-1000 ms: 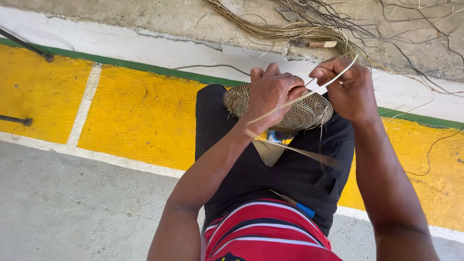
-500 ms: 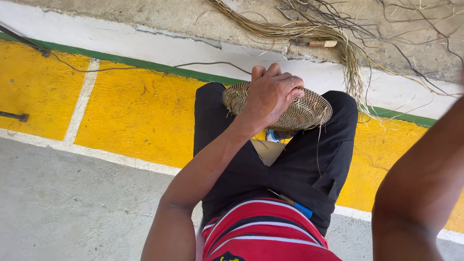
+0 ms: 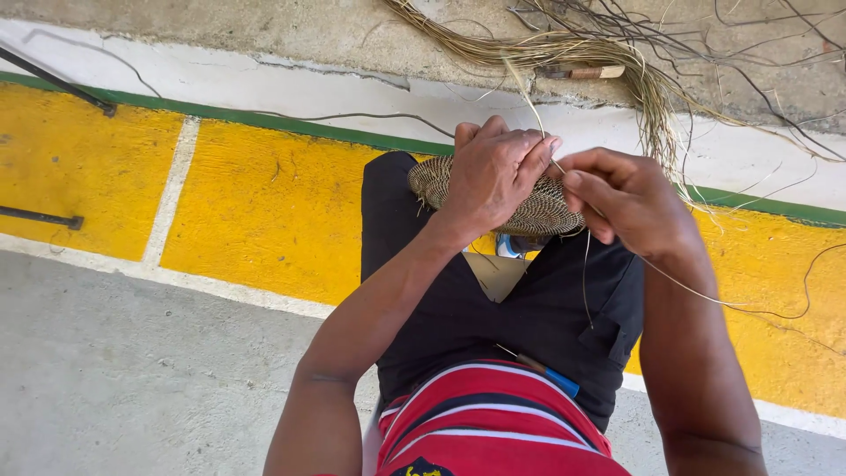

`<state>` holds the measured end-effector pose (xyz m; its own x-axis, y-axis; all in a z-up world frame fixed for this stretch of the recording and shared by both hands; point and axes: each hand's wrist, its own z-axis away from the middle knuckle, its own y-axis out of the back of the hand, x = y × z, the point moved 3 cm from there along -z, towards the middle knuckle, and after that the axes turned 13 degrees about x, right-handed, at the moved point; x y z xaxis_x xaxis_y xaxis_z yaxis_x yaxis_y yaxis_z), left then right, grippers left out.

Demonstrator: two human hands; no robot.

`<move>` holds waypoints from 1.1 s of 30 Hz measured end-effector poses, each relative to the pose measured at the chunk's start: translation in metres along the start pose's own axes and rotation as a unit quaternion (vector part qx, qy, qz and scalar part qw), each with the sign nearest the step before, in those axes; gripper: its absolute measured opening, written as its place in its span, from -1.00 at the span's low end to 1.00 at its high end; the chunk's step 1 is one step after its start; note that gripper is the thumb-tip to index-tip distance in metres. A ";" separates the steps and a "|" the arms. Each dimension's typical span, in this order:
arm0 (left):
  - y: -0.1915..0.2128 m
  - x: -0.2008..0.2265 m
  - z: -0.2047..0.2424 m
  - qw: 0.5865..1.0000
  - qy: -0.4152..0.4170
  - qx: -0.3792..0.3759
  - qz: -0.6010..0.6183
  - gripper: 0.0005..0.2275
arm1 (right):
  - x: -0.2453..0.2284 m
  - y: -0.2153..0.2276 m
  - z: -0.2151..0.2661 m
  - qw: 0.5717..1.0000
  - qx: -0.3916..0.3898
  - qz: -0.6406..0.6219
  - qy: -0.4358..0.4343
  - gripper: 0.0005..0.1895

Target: The recorder is weaving a small basket or mat using natural fibers.

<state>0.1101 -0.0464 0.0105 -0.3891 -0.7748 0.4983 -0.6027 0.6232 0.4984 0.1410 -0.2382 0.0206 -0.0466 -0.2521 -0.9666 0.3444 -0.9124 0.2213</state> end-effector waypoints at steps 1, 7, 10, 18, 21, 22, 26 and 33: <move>-0.002 0.000 -0.001 1.000 -0.002 0.006 -0.016 -0.77 | 0.001 0.006 0.003 0.999 -0.029 -0.021 0.008 -0.76; -0.011 -0.008 0.001 0.999 -0.018 0.043 -0.008 -0.76 | 0.028 0.097 0.032 0.943 -0.078 -0.270 0.181 -0.69; -0.015 -0.008 0.002 0.998 -0.037 0.055 -0.022 -0.75 | 0.019 0.092 0.038 0.944 -0.022 -0.249 0.215 -0.76; -0.002 -0.006 -0.006 0.992 -0.007 -0.093 -0.082 -0.64 | -0.019 0.048 0.050 0.924 0.116 -0.205 0.301 -0.90; 0.000 -0.006 -0.003 0.993 -0.023 -0.109 -0.036 -0.72 | 0.013 0.022 0.042 0.919 0.176 -0.133 0.327 -0.92; 0.001 -0.006 -0.003 0.995 -0.032 -0.097 -0.010 -0.75 | 0.030 0.012 0.037 0.915 0.206 -0.069 0.341 -0.88; -0.007 -0.009 0.003 0.994 -0.046 -0.093 -0.019 -0.78 | 0.017 -0.012 0.032 0.888 0.230 0.094 0.386 -0.83; -0.009 -0.008 0.006 0.995 -0.050 -0.079 -0.038 -0.74 | 0.017 -0.016 0.024 0.853 0.216 0.188 0.437 -0.76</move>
<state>0.1144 -0.0466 -0.0025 -0.4194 -0.8219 0.3854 -0.5190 0.5654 0.6411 0.1121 -0.2359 0.0038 0.7731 -0.3876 -0.5021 -0.2050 -0.9018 0.3806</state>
